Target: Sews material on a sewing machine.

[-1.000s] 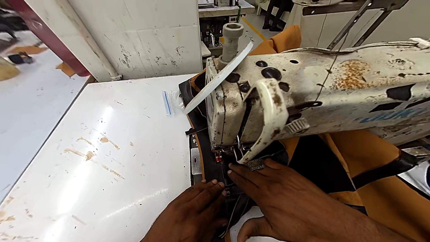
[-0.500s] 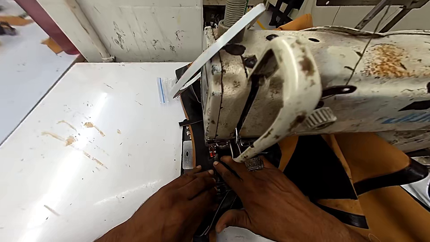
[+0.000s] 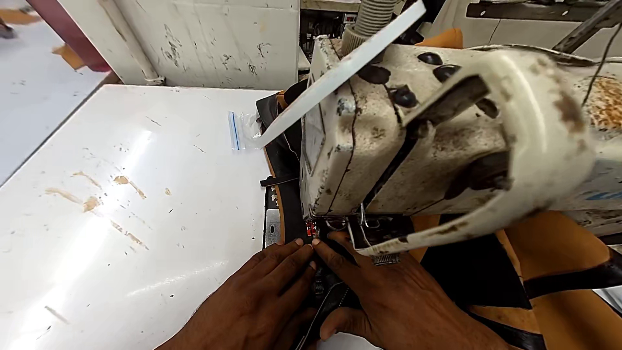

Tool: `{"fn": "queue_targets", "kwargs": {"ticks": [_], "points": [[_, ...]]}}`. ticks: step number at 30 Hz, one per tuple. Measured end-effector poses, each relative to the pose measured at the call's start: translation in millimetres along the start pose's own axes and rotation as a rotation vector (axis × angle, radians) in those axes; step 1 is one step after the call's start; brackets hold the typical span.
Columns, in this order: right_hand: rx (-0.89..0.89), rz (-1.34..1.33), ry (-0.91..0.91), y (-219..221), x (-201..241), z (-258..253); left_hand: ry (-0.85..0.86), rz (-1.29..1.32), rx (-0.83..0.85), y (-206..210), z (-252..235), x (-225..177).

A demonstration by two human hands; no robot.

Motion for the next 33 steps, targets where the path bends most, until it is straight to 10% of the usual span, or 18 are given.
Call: {"fn": "queue_targets", "kwargs": {"ticks": [33], "points": [[-0.042,0.019,-0.025,-0.2,-5.6,-3.6,-0.074,-0.177,0.040,1.7,-5.5,10.5]]}}
Point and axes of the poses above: each hand's wrist, its own z-axis away from the middle knuckle, its own y-axis out of the palm, x = y × z, the point moved 6 cm from there along -z, towards the middle knuckle, and after that the axes turned 15 degrees about -x, right-handed, at the moved point
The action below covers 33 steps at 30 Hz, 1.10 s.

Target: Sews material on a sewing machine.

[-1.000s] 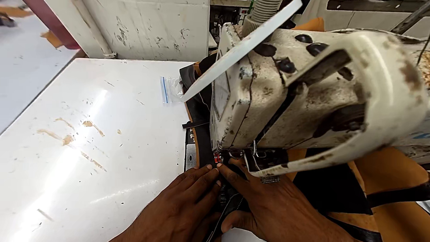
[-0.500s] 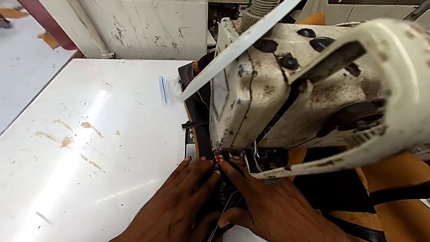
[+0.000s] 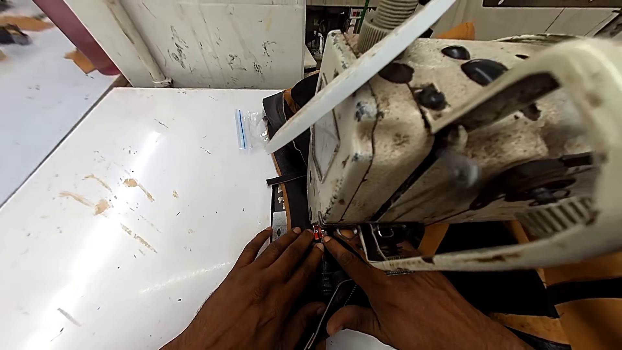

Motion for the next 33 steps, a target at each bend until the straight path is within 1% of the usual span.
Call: {"fn": "queue_targets", "kwargs": {"ticks": [7,11,21,24,27,29,33], "points": [[-0.004,-0.017,-0.001,2.2,-6.1,-1.2,-0.010,-0.026,0.005,0.6,-2.7,-0.1],[-0.036,-0.026,-0.020,3.1,-7.1,0.4,-0.006,-0.044,0.011,1.5,-1.3,-2.1],[-0.043,0.015,-0.003,5.8,-15.0,-0.8,-0.033,-0.056,0.016,3.7,-3.7,-1.2],[-0.086,-0.014,-0.060,3.4,-13.1,1.1,-0.046,0.005,-0.014,3.7,-0.9,-0.6],[-0.154,-0.079,-0.164,-6.5,-7.0,3.2,-0.005,0.066,-0.124,-2.0,3.0,-6.8],[-0.168,-0.122,-0.213,-10.6,-2.4,4.1,0.020,0.098,-0.179,-5.9,5.6,-11.9],[-0.153,-0.109,-0.228,-11.2,0.0,2.2,-0.009,0.099,-0.156,-4.1,5.9,-12.1]]}}
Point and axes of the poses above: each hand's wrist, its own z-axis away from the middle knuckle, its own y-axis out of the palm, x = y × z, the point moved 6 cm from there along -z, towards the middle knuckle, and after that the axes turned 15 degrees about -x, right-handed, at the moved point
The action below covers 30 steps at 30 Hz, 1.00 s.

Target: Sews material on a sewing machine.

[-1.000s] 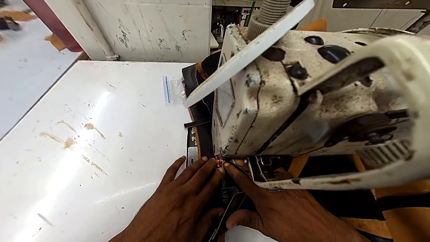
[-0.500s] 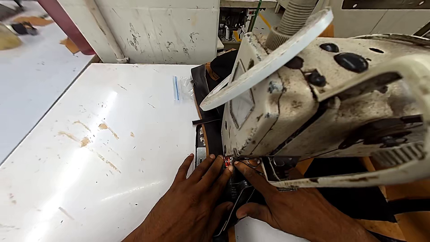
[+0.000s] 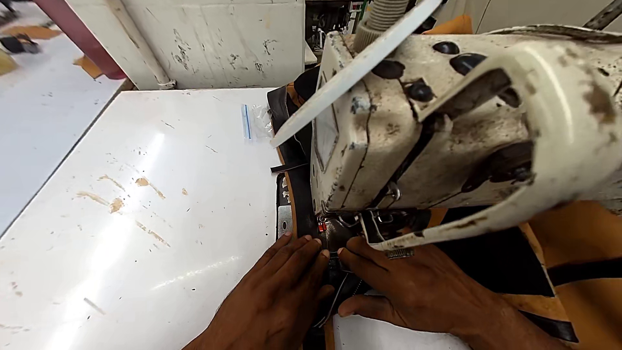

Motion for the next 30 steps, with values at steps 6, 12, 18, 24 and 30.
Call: {"fn": "queue_targets", "kwargs": {"ticks": [6,12,18,24,30], "points": [[0.071,0.018,0.094,8.4,-0.4,1.0,-0.030,-0.037,0.052,2.9,-0.5,3.9],[0.114,0.075,0.178,14.1,-1.7,1.2,-0.008,-0.101,0.059,2.1,-2.7,3.1],[0.131,0.038,0.193,16.7,-3.8,2.0,-0.004,-0.140,0.076,2.8,-3.4,2.5],[0.106,0.051,0.168,13.0,-8.3,1.9,-0.005,-0.154,0.065,4.1,-6.0,3.3],[0.096,0.075,0.156,12.5,-12.4,-0.6,-0.017,-0.156,0.063,5.9,-9.0,6.3]]}}
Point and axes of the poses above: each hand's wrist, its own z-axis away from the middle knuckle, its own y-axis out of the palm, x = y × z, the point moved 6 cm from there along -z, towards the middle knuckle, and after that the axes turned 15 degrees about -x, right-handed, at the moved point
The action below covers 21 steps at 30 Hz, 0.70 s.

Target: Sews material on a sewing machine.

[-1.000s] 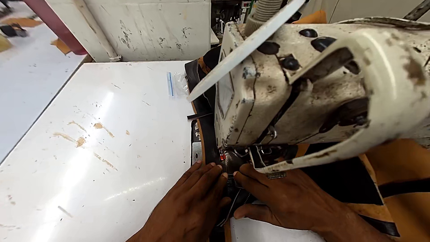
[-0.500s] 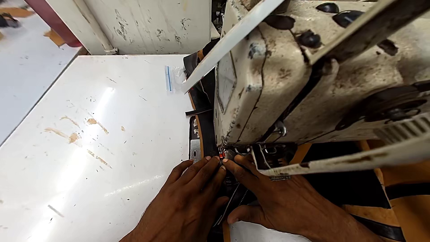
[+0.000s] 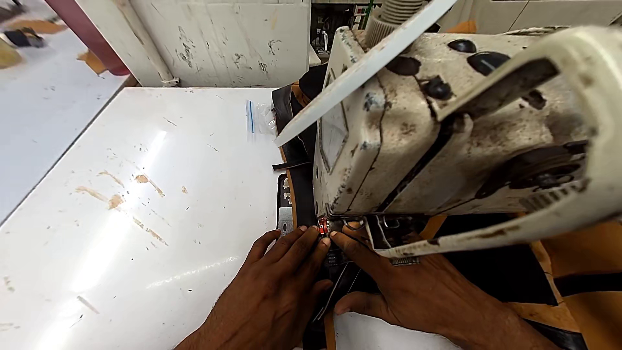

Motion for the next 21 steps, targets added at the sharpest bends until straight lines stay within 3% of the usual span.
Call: {"fn": "queue_targets", "kwargs": {"ticks": [8,17,21], "points": [[-0.011,0.019,0.003,1.1,-6.6,-2.4,-0.007,-0.017,0.002,1.9,-4.6,2.7],[-0.133,-0.076,-0.166,-19.2,6.1,5.7,-0.016,0.105,-0.105,-0.9,-1.1,1.5],[-0.075,-0.035,-0.273,-21.9,16.0,12.8,0.048,0.200,-0.169,-5.4,0.7,-4.0]]}}
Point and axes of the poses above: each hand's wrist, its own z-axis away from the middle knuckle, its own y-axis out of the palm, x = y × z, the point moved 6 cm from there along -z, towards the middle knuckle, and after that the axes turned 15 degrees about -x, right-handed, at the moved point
